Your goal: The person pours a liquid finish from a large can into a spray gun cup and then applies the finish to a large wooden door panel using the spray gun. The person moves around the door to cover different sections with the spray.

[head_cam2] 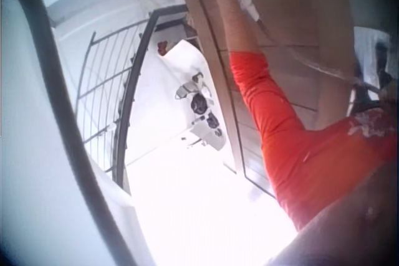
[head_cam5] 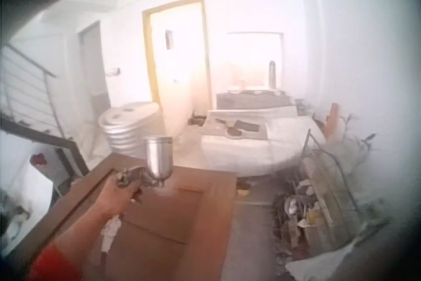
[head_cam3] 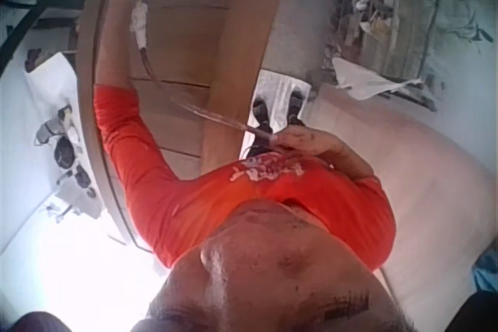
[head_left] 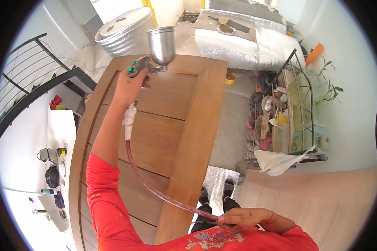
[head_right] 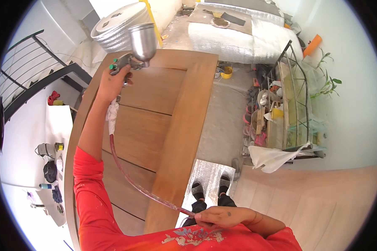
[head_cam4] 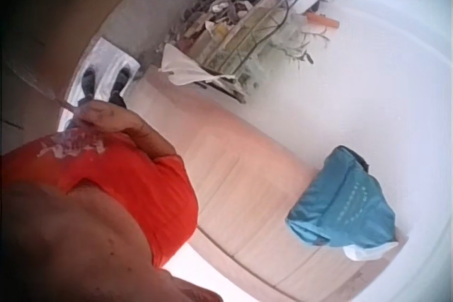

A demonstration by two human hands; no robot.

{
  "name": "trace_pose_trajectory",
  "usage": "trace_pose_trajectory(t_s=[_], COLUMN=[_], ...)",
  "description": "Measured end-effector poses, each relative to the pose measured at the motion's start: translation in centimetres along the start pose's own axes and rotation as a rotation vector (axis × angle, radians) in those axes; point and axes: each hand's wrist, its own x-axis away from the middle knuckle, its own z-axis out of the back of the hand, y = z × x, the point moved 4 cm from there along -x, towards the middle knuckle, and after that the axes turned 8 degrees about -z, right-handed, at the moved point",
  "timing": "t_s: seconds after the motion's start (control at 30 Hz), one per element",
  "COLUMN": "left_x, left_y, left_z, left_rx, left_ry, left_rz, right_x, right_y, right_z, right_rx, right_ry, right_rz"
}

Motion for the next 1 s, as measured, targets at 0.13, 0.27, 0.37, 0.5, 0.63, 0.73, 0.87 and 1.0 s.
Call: trace_pose_trajectory(t_s=[0.13, 0.27, 0.37, 0.5, 0.63, 0.73, 0.87, 1.0], left_x=[2.1, 5.6, 10.3, 21.4, 35.5, 47.3, 66.0, 82.5], left_y=[3.2, 8.2, 12.5, 20.3, 26.2, 30.6, 36.5, 42.5], left_z=[-5.6, -9.0, -8.4, -6.0, -3.0, -2.3, -2.9, -5.8], left_rx=[0.078, 0.134, 0.081, -0.074, -0.195, -0.326, -0.471, -0.578], left_ry=[-0.107, -0.111, -0.053, 0.213, 0.575, 0.928, 1.398, 1.770], left_rz=[0.030, 0.055, 0.035, 0.017, 0.000, -0.014, 0.064, 0.050], right_x=[2.0, 4.1, 5.5, 4.0, 2.1, -0.1, -2.8, -4.2], right_y=[3.5, 6.8, 9.4, 16.9, 19.2, 22.4, 26.0, 28.4], right_z=[0.0, -0.2, 1.0, 2.0, -1.0, -3.0, -7.6, -14.8], right_rx=[0.077, 0.050, 0.171, 0.420, 0.583, 0.735, 1.004, 1.097], right_ry=[-0.015, -0.160, -0.274, -0.281, -0.336, -0.361, -0.536, -0.739], right_rz=[-0.043, -0.121, -0.090, -0.226, -0.198, -0.151, -0.157, -0.219])
